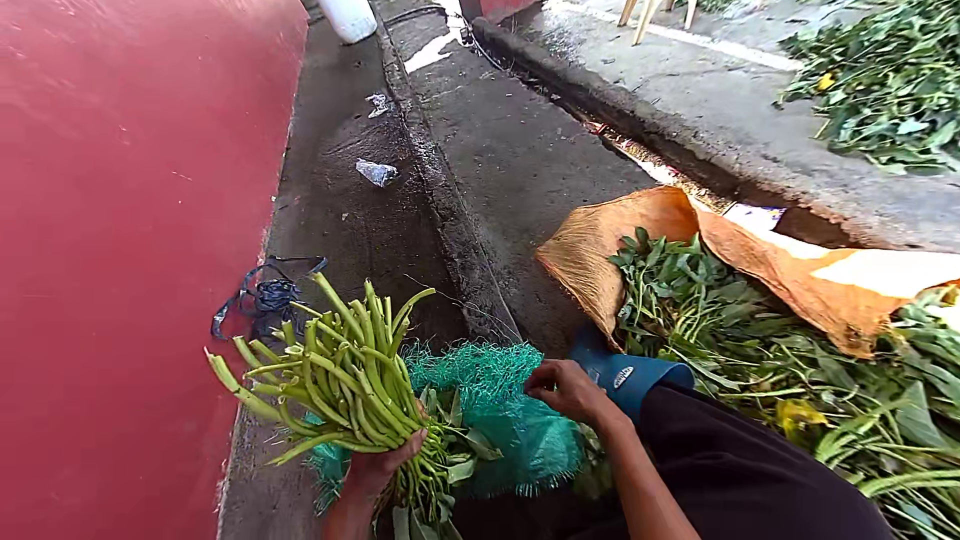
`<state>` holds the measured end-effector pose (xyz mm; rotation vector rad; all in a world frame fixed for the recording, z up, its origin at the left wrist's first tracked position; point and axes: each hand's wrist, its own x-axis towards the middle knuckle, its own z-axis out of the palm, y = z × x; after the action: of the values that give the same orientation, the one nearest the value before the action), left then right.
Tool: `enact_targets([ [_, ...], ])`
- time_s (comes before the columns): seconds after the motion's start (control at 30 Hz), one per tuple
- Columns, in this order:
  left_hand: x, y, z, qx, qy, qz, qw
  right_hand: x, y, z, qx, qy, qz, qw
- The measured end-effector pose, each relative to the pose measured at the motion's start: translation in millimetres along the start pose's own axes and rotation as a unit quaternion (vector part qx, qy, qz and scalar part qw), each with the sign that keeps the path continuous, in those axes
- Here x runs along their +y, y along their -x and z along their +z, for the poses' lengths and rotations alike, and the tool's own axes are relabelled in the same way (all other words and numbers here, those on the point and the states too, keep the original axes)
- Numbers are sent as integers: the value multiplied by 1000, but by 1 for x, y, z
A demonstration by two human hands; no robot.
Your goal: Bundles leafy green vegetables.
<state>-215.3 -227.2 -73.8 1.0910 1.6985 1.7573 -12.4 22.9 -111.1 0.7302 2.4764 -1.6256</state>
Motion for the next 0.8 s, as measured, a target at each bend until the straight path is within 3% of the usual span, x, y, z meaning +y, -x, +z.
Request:
enact_targets([
  [0.13,-1,2,3,-2,1,-15,1000,-1,-5,7,-59,99,26,993],
  [0.3,-2,4,4,-8,14,-5,1000,0,-8,13,-40,90,13,995],
  [0.53,-3,4,6,-3,26,-2,1000,-10,-10,12,-86,137,21,987],
  [0.8,-5,5,7,-2,18,-16,1000,4,-8,15,4,39,34,999],
])
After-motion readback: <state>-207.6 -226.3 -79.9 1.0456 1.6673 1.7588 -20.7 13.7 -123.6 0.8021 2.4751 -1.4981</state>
